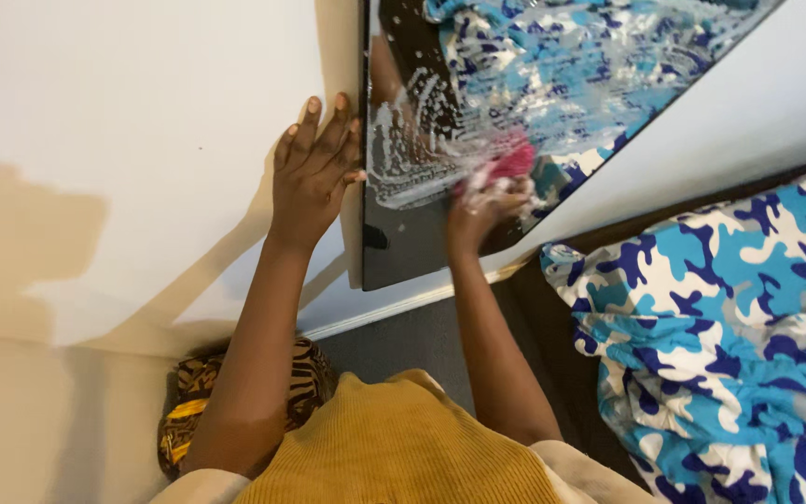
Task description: The person dips a pink cloth into a green bowl of soapy water, then wipes a large mirror mounted above a bed. The person repeatedly wipes the mirror surface with the soapy cloth, spreading foam across the glass.
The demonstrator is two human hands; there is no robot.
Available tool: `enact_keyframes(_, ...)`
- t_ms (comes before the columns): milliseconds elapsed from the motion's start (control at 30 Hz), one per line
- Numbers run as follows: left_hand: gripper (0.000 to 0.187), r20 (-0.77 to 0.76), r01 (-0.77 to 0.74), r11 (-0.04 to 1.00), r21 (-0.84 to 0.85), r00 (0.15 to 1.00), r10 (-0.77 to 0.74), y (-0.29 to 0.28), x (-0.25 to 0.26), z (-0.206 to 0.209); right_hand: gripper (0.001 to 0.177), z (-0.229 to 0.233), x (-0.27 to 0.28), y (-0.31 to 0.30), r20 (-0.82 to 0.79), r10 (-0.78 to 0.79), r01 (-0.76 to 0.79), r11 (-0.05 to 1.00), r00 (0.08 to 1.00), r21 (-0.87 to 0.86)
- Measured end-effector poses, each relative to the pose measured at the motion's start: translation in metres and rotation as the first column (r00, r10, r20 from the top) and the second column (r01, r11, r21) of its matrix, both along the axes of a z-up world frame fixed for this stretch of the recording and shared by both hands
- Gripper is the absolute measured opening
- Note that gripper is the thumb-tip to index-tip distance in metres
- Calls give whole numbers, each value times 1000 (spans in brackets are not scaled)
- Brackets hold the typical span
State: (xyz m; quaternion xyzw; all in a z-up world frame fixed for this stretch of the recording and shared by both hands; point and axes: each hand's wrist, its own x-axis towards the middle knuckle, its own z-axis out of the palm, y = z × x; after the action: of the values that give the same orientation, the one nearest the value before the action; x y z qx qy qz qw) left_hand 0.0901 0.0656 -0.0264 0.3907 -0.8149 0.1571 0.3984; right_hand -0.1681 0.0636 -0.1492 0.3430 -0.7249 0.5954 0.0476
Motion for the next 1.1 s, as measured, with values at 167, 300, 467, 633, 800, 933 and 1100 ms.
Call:
enact_keyframes(167,53,2,24,1000,13,1000,-24,0,1,0,67,-8,78,24,-183,267,-294,946,946,-138)
enact_keyframes(300,55,-19,38,997,65,999,-37,0,2,-2,58,-6,116,37,-31,537,-536,834,843,-130)
enact_keyframes(467,57,19,-10,998,69,1000,9,6,4,-8,29,-20,82,41,-621,457,-570,821,637,20)
enact_keyframes(633,61,40,-100,995,-17,994,100,-1,-2,-24,39,-53,-29,10,-576,157,-292,944,802,-151)
enact_keyframes(800,59,-52,-156,988,19,986,157,0,-11,-29,35,-38,-166,-20,-201,126,-165,968,971,-189)
enact_keyframes(933,67,-69,-215,976,34,974,217,2,-12,-35,38,-13,-222,-24,-173,-23,-26,961,985,-275)
enact_keyframes(1100,57,-181,-232,970,73,954,241,16,-22,-33,36,-6,-260,-25,31,253,-219,889,967,-403)
